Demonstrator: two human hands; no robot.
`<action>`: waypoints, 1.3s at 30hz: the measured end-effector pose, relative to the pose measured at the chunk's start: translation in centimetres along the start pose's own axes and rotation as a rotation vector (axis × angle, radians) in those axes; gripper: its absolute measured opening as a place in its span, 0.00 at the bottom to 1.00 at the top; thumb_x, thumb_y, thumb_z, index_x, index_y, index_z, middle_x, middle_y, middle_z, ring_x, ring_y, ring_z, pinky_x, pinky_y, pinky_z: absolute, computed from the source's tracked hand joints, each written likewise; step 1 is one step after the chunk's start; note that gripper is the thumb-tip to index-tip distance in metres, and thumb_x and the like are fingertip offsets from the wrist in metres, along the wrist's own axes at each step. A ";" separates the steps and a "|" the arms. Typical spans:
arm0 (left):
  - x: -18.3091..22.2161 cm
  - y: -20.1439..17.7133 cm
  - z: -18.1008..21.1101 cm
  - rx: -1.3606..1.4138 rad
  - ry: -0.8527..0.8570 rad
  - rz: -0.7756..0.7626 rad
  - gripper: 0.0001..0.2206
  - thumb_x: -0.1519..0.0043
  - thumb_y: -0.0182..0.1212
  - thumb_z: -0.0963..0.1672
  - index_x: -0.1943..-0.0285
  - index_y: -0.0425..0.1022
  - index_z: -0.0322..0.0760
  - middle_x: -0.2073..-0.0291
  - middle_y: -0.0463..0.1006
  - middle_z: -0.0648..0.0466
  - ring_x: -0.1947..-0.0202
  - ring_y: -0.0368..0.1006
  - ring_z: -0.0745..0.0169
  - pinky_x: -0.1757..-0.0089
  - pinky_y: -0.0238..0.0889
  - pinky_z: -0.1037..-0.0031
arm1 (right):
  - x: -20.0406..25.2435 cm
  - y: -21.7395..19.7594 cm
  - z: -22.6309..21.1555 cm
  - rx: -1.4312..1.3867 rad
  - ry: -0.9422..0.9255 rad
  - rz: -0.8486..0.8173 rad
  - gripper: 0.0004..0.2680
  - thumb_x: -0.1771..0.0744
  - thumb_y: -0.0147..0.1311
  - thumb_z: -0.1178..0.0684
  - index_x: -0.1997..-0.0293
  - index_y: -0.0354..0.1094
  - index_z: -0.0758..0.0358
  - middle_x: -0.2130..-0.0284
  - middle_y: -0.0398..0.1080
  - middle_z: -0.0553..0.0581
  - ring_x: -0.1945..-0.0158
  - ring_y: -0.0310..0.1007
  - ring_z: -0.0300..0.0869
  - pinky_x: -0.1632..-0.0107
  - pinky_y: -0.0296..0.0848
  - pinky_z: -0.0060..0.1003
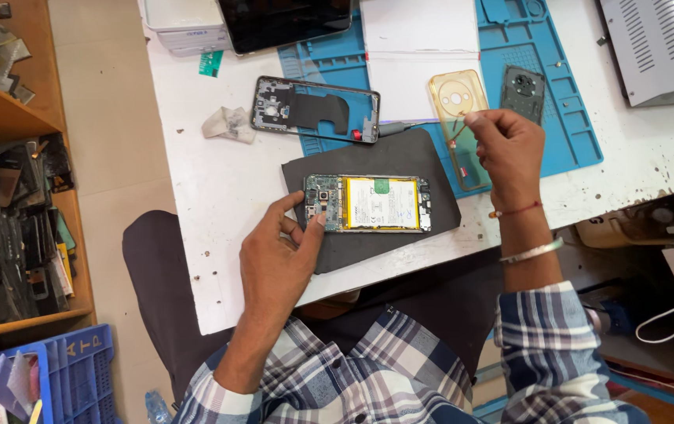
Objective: The person sits on the floor and works on a disassembled smartphone placed on a black mat. They use their hands to manipulate small internal components, specifically connecting and adjusting ribbon cables and flex connectors on the motherboard.
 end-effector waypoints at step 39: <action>5.9 -1.4 6.6 -0.267 0.900 0.066 0.11 0.37 0.69 0.40 0.46 0.81 0.38 0.66 0.76 0.56 0.69 0.74 0.63 0.68 0.67 0.71 | 16.5 7.8 -4.6 -0.358 0.129 -0.568 0.12 0.29 0.56 0.56 0.44 0.69 0.77 0.61 0.75 0.62 0.62 0.74 0.40 0.61 0.74 0.34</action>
Point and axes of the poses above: each hand's wrist, its own x-axis away from the middle knuckle, its own y-axis out of the palm, z = x × y, the point moved 9 cm from there along -x, towards the middle knuckle
